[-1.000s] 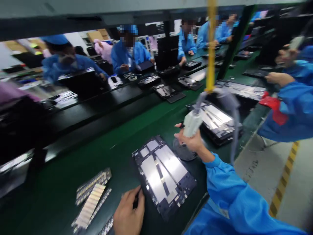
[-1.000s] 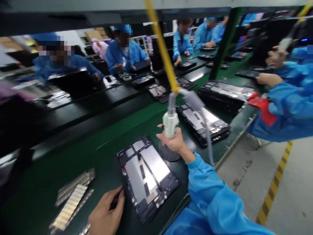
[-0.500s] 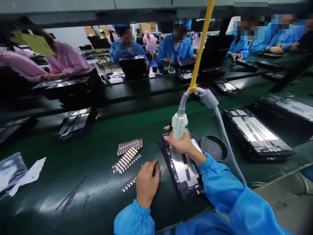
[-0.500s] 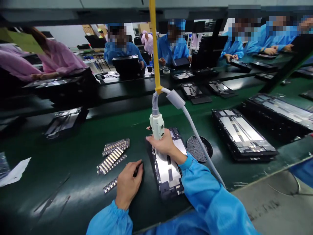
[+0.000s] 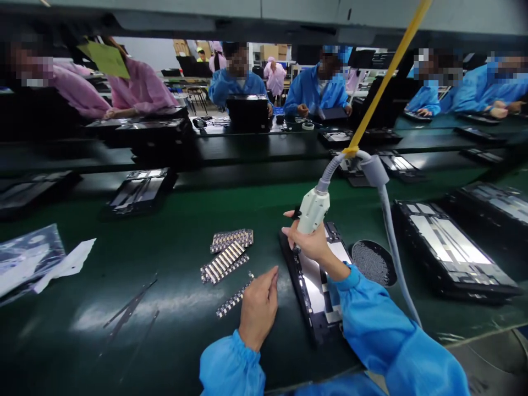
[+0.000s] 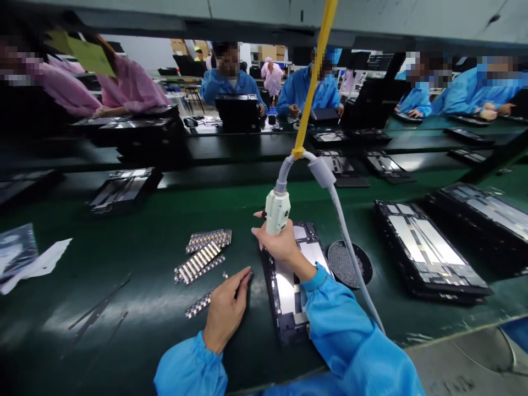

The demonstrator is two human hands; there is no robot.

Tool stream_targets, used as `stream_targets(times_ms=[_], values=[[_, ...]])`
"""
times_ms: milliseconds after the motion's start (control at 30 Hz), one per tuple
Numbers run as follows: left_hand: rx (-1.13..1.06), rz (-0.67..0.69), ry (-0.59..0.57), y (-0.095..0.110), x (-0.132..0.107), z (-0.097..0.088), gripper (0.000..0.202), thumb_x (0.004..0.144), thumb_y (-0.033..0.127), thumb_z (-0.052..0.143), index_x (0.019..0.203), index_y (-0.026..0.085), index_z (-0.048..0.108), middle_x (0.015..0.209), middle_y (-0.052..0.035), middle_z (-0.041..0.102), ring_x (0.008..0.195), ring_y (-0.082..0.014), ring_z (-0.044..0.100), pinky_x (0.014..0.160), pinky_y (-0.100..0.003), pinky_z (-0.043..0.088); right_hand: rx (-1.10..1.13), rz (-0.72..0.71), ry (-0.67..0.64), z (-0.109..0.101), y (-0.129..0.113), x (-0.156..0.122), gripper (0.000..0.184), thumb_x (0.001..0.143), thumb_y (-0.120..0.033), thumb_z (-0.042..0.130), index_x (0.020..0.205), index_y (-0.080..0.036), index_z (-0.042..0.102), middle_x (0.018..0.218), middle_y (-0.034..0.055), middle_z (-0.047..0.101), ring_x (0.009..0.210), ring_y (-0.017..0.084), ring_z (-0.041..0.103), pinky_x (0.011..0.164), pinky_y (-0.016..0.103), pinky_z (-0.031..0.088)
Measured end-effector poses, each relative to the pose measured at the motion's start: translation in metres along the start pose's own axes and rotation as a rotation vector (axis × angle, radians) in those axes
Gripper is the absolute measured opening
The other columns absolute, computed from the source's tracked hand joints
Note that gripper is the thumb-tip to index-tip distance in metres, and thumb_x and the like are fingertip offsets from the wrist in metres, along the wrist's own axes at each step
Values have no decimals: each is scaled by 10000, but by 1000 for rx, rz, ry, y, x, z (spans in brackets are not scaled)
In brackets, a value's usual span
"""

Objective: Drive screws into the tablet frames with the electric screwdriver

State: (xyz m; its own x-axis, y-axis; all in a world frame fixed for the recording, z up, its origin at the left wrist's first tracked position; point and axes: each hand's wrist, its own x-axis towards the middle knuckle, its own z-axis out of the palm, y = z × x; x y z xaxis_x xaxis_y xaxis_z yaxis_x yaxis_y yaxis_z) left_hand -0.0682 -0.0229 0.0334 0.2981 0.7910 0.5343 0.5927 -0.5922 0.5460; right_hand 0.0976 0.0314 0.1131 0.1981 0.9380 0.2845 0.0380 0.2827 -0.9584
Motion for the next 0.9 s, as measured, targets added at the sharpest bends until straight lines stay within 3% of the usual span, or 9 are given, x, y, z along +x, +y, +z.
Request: stream_targets(times_ms=[200, 400, 567, 733, 833, 900], values=[[-74, -55, -36, 4, 2, -3, 243, 882, 110, 422, 977, 158, 641, 871, -53, 724, 775, -154, 698, 732, -271, 578, 0, 29, -17, 0, 9, -2, 285, 715, -239, 688, 966, -154, 584, 426, -95, 531, 359, 100, 494, 470, 271, 441], [-68, -17, -9, 2, 1, -3, 301, 845, 51, 398, 955, 158, 656, 971, -67, 715, 917, -159, 684, 826, -288, 572, 6, 30, -24, 0, 14, -3, 287, 727, -258, 694, 970, -160, 576, 433, -98, 521, 365, 97, 495, 459, 261, 424], [-33, 12, -14, 6, -1, -4, 301, 842, 48, 405, 947, 154, 666, 1002, -77, 709, 929, -159, 682, 839, -284, 570, -22, 25, -34, 2, 15, -6, 214, 727, -240, 690, 899, -167, 586, 435, -78, 527, 374, 103, 493, 462, 261, 432], [-151, 178, -60, 38, -7, -8, 299, 841, 46, 428, 1000, 170, 649, 971, -71, 719, 917, -159, 673, 828, -290, 562, -39, 25, -35, 3, 13, -9, 163, 719, -228, 682, 847, -188, 589, 447, -62, 533, 380, 110, 489, 444, 266, 437], [-259, 314, -178, 63, -15, -1, 274, 837, 68, 450, 1012, 160, 639, 940, -76, 722, 894, -157, 667, 835, -304, 550, -42, 19, -34, 3, 14, -10, 159, 717, -226, 681, 842, -194, 588, 449, -63, 526, 378, 106, 482, 435, 261, 433], [-275, 407, -248, 75, -23, 9, 236, 869, 179, 478, 1045, 149, 633, 978, -91, 719, 981, -182, 652, 918, -352, 522, -46, 21, -32, 4, 15, -9, 170, 717, -231, 687, 855, -192, 595, 449, -60, 529, 385, 108, 488, 442, 264, 440]])
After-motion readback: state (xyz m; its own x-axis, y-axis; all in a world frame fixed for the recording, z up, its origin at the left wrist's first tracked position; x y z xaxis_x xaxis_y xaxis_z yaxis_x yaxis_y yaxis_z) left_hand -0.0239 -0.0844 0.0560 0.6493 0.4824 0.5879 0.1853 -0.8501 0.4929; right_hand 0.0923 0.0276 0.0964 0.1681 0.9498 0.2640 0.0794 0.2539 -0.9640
